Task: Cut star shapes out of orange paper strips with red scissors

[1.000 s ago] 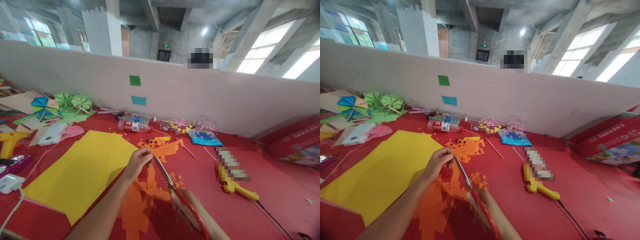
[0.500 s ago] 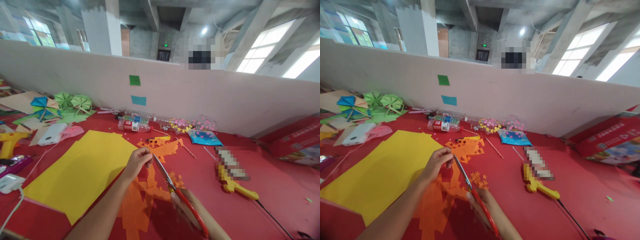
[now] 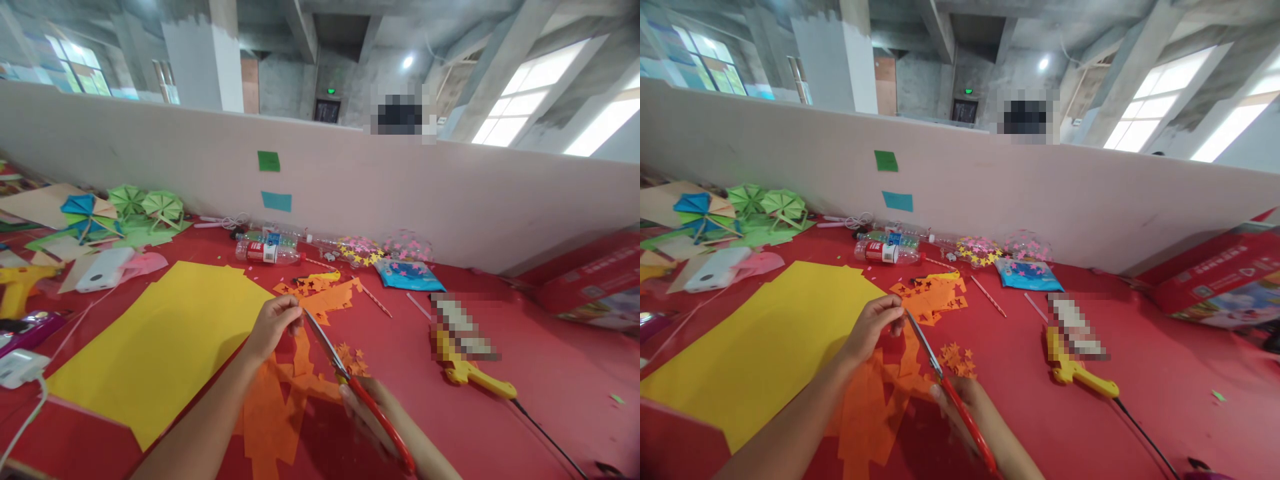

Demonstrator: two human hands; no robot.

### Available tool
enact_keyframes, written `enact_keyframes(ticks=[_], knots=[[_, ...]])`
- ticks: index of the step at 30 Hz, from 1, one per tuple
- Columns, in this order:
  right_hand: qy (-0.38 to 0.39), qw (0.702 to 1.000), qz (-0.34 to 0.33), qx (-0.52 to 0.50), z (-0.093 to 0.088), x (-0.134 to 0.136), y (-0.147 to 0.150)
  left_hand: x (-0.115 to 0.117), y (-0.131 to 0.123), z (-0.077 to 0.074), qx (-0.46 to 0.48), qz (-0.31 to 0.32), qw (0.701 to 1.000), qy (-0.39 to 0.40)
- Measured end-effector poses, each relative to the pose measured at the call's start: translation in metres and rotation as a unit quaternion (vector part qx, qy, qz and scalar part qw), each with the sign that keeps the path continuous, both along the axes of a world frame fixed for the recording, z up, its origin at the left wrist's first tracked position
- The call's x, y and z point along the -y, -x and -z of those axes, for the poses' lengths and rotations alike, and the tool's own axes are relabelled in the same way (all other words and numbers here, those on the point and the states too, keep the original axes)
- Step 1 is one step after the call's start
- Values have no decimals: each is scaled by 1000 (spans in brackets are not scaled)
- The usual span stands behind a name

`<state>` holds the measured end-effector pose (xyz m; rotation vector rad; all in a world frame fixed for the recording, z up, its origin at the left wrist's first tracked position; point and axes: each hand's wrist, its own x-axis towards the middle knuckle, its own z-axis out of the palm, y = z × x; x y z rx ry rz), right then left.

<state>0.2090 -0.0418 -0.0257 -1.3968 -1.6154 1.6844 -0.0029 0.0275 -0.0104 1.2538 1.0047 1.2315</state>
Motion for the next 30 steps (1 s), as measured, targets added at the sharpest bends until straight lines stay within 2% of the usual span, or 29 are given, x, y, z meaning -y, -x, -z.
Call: enact_keyframes(ticks=[9,18,30], knots=[[-35,999,15,-21,4,8,2,5,-8,3,-5,-1,1000,-21],[-65,996,3,-58,9,8,4,9,-18,4,9,-30,999,-25],[-61,997,0,-43,10,8,3,13,-20,1,-2,-40,999,-13]])
